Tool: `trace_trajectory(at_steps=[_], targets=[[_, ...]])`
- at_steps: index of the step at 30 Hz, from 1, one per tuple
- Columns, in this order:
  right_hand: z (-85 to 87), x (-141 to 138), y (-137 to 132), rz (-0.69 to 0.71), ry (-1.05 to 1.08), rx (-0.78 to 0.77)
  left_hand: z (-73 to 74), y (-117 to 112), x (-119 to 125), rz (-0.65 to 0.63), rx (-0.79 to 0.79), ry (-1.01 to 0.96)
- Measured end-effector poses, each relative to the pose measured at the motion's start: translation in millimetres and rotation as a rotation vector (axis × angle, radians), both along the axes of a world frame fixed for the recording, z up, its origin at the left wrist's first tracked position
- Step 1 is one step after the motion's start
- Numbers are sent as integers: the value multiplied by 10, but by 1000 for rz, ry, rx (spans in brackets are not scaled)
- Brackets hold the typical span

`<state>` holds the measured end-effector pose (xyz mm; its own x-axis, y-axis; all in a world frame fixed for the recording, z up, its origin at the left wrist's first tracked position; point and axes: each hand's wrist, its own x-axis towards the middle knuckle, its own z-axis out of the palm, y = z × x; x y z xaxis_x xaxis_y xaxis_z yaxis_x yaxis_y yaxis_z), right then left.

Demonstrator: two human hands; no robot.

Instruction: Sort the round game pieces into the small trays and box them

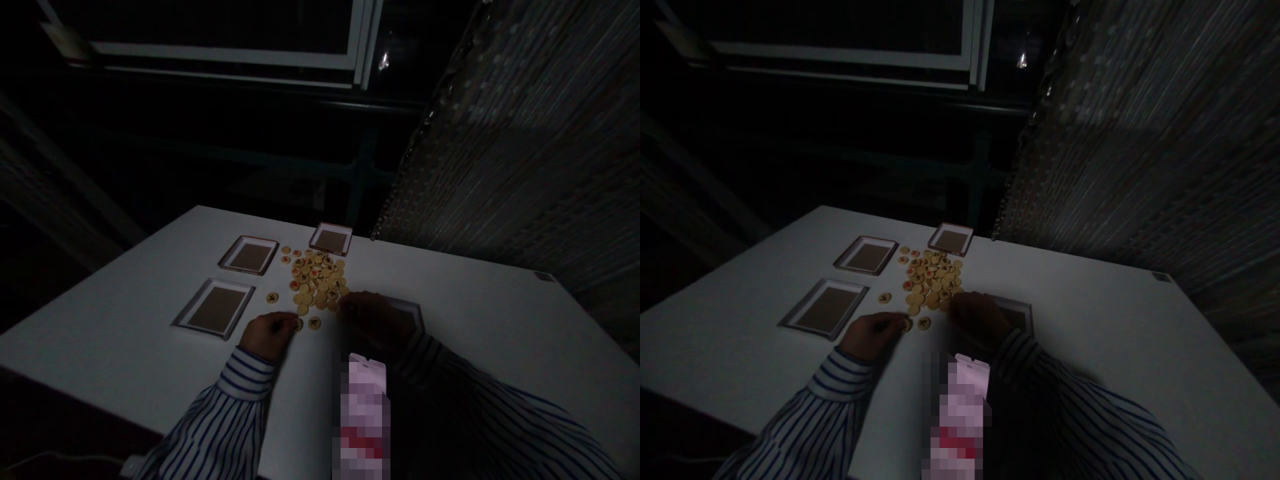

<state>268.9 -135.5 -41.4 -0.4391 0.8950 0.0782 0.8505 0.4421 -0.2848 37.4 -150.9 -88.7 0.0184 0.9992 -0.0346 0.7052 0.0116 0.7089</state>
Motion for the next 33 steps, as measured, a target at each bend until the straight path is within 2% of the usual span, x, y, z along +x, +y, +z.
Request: trace_trajectory(at_steps=[7,13,18,26,33], targets=[[-5,-4,-11,54,-176,102,34,-22,83,64,37,238],[-23,-105,72,80,-231,142,15,-45,117,45,96,282],[-48,-248,172,95,-272,168,-22,-39,102,35,131,262],[-44,-592,267,199,-277,252,-26,-18,53,76,202,177],[-110,-702,320,196,-313,194,-39,-11,-9,112,241,101]])
